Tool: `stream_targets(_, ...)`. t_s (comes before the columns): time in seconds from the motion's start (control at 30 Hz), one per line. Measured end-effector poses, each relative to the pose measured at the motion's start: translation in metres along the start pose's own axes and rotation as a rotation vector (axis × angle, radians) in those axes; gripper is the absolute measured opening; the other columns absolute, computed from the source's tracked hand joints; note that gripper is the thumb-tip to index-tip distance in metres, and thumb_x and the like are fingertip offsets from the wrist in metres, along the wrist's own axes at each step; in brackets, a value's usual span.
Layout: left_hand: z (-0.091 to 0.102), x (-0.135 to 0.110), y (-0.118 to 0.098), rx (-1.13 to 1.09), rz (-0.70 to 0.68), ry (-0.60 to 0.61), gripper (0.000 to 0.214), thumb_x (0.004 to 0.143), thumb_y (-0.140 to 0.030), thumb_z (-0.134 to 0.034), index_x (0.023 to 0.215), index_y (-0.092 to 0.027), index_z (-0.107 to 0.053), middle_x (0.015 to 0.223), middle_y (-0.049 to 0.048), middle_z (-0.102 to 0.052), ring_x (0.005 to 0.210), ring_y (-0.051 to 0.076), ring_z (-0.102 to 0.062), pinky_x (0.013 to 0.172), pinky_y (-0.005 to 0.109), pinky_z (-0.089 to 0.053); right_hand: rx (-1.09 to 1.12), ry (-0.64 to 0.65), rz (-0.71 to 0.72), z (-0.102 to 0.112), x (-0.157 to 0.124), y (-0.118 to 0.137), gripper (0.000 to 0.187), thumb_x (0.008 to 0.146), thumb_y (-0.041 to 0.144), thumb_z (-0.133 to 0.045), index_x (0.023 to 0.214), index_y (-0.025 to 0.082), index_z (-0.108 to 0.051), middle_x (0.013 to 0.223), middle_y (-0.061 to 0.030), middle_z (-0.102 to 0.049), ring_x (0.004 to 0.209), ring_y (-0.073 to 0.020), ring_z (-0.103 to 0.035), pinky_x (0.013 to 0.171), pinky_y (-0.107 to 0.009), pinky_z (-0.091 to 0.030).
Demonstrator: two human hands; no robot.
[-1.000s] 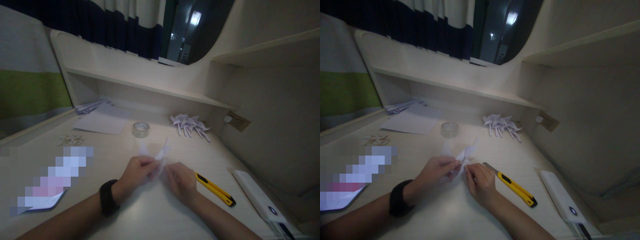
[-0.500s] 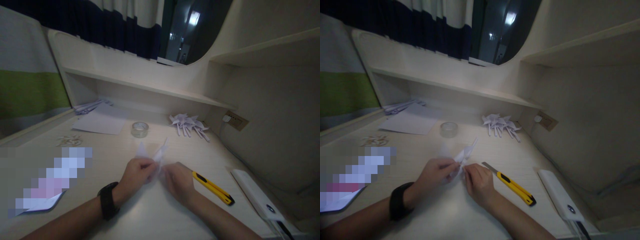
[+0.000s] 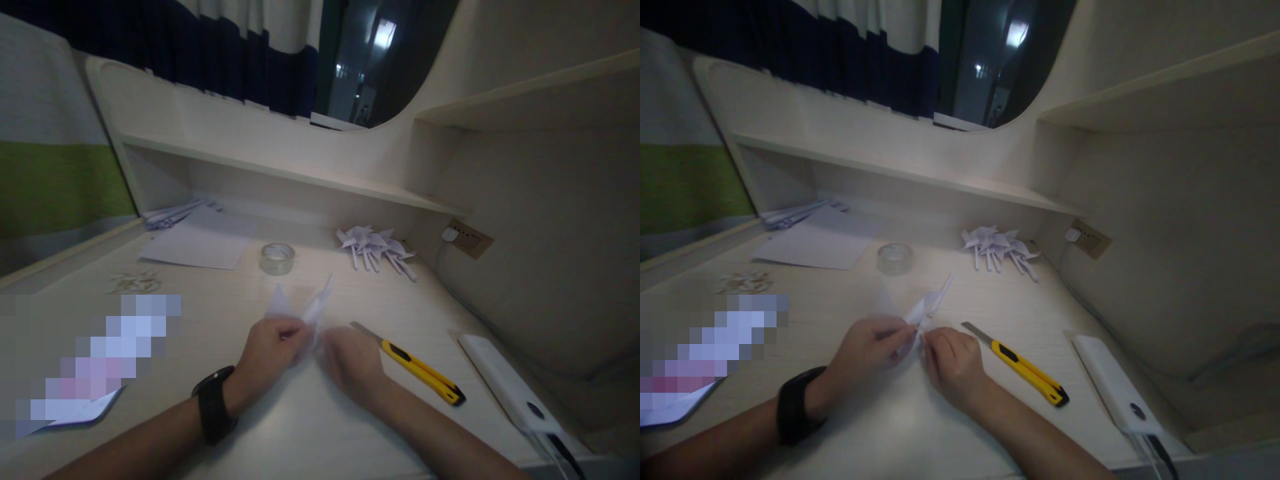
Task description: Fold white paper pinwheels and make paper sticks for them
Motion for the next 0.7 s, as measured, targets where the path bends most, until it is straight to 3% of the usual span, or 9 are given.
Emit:
stream_targets(0.13,0.0003,0.0009,0.0039,0.035,-0.022,-0.006,0.037,0.082,-0.036,-0.053,0.052,-0.017,-0.062,0.047,-0.0025,-0.051,0.049,0.012,-0.048,0.050,0.022,-0.032,0.028,-0.002,-0.092,-0.0005,0.0022,0.0005,0.020,0.090,0.019,-0.042,0.080,0.017,-0.058,0.065,-0.0044,-0.062,0.060,-0.0140,-0.059,0.056,-0.023,-0.045)
stream_targets(0.27,-0.0001,0.0012,0.0026,0.023,-0.009,-0.008,0.037,0.081,-0.036,-0.053,0.049,-0.017,-0.059,0.046,-0.0026,-0.050,0.049,0.012,-0.048,0.049,0.021,-0.032,0.010,-0.003,-0.038,-0.0033,0.0005,-0.0001,0.017,0.090,0.018,-0.042,0.083,0.017,-0.057,0.067,-0.0046,-0.063,0.064,-0.0146,-0.061,0.059,-0.024,-0.046)
stream_targets(0.43,-0.0008,0.0025,-0.0024,-0.192,0.119,-0.028,0.036,0.077,-0.043,-0.058,0.052,-0.017,-0.058,0.049,-0.0022,-0.050,0.046,0.011,-0.045,0.045,0.022,-0.033,-0.041,-0.033,-0.005,-0.0048,-0.0025,-0.0036,0.011,0.090,0.019,-0.046,0.085,0.018,-0.057,0.070,-0.0050,-0.064,0.068,-0.0157,-0.063,0.062,-0.024,-0.047)
stream_targets(0.7,-0.0088,0.0049,0.0071,-0.476,0.248,0.060,0.039,0.073,-0.045,-0.064,0.052,-0.014,-0.054,0.049,-0.0031,-0.045,0.045,0.008,-0.040,0.044,0.021,-0.028,-0.051,-0.068,0.042,0.0008,0.0024,0.0010,0.011,0.089,0.017,-0.047,0.084,0.016,-0.058,0.068,-0.0055,-0.064,0.066,-0.0149,-0.062,0.062,-0.024,-0.047)
Point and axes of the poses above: each hand's wrist, its own x-axis towards the middle knuckle, its own z-axis out of the back of the hand, y = z × x, the point moved 3 cm from there along x, towards the middle knuckle
